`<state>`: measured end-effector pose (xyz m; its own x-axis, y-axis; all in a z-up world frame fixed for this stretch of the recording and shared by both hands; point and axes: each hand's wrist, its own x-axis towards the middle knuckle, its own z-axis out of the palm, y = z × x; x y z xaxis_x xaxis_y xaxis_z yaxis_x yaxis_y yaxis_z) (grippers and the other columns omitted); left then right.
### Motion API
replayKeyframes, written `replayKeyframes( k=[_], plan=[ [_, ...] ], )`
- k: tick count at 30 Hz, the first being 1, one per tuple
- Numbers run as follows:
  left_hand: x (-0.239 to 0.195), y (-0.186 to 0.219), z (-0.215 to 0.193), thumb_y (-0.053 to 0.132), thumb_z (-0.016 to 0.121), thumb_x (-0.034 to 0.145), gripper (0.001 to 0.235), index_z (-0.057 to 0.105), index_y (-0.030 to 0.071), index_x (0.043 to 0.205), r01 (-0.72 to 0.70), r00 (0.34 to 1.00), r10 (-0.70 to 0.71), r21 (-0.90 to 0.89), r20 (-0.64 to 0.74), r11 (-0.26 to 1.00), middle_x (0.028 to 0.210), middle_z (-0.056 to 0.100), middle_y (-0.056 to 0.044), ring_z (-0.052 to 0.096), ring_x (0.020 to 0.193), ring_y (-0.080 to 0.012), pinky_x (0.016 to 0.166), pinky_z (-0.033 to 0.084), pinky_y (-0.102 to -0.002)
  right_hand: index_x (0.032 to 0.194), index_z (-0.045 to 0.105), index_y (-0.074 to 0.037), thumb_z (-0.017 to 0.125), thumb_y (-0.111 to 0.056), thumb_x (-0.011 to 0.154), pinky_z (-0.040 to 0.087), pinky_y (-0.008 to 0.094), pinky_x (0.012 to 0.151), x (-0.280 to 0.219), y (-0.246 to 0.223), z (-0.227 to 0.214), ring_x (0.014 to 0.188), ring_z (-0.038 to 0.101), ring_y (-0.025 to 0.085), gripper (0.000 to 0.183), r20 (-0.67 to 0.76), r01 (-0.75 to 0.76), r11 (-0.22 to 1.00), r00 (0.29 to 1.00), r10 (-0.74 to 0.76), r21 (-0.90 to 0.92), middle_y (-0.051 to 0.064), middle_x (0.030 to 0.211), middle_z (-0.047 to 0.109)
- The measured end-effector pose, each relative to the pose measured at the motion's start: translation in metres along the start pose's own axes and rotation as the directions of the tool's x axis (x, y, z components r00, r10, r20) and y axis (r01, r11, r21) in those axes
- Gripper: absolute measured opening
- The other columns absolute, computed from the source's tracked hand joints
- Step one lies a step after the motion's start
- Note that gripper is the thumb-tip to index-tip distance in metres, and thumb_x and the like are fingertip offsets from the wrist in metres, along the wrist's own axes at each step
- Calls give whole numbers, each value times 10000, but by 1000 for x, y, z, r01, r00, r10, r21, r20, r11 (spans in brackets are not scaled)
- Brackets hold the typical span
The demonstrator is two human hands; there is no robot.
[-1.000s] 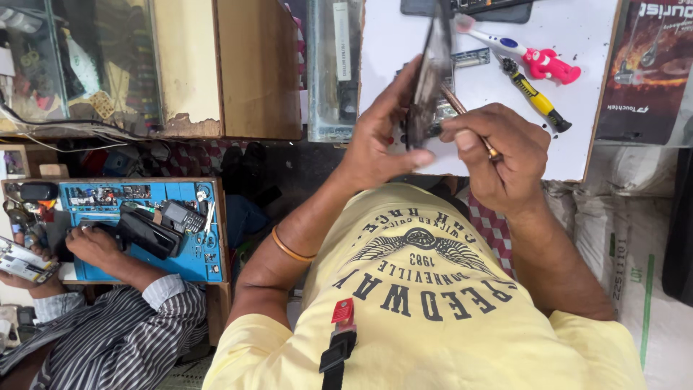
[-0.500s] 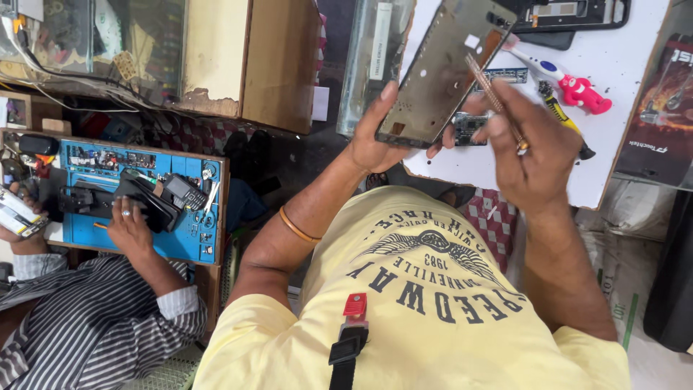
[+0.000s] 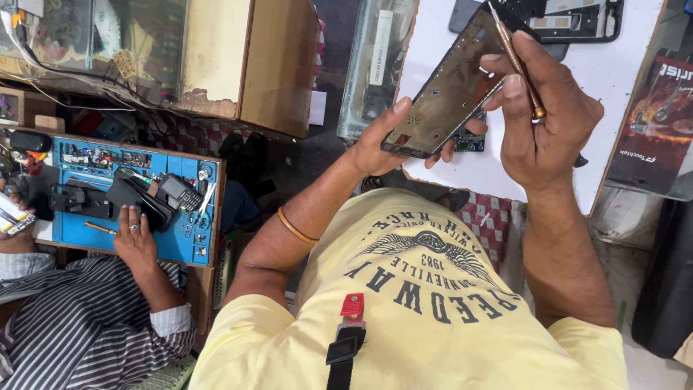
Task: The person uses a screwdriver to pry and separate the back cover from a smartphone chassis. They repeatedly work along the edges to release clips and then set the cover aside on the workbench.
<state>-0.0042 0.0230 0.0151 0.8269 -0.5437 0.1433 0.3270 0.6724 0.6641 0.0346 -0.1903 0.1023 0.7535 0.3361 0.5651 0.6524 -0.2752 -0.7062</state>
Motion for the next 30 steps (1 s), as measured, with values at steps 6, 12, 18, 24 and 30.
replayKeyframes(
  k=[6,12,18,24,30],
  plan=[
    [0,-2,-3,579,347,1133,672,507,-7,1420,-25,998,28,-48,58,999,1057,689,-230,656,898,-232,734,526,-349,1490,563,-24,548,-148,1211,593,218,665,-4,-10,0,783,743,121,305,90,-54,993,995,45,102,149,1202,755],
    [-2,-10,-5,536,360,1121,622,490,1,1409,-20,988,-12,-209,-151,978,1146,630,-157,643,1006,-217,774,545,-384,1415,613,-64,638,-44,1086,510,304,756,-21,-35,12,825,739,163,331,236,85,988,970,-53,-129,67,1092,777],
    [7,-9,1,667,393,1036,833,463,3,1534,-115,993,118,-93,20,989,1222,691,-199,692,803,-186,503,553,-257,1359,644,-60,668,-44,983,504,328,754,-42,-48,28,756,723,156,377,383,110,991,921,-71,-79,17,961,786],
    [5,-2,5,619,433,1085,825,460,-90,1506,-101,995,101,3,-25,995,1438,597,-219,645,984,-169,873,569,-297,1285,700,-61,708,-59,905,497,358,685,-52,-42,23,611,634,195,379,361,53,986,933,7,-156,28,762,720],
    [9,11,23,571,417,1015,804,378,-10,1569,-66,994,64,-20,-88,998,1558,505,-184,623,1287,-217,1025,569,-347,1228,731,-87,723,-42,865,481,347,614,-46,-45,21,550,614,190,365,297,9,988,954,36,-151,42,702,707]
  ],
)
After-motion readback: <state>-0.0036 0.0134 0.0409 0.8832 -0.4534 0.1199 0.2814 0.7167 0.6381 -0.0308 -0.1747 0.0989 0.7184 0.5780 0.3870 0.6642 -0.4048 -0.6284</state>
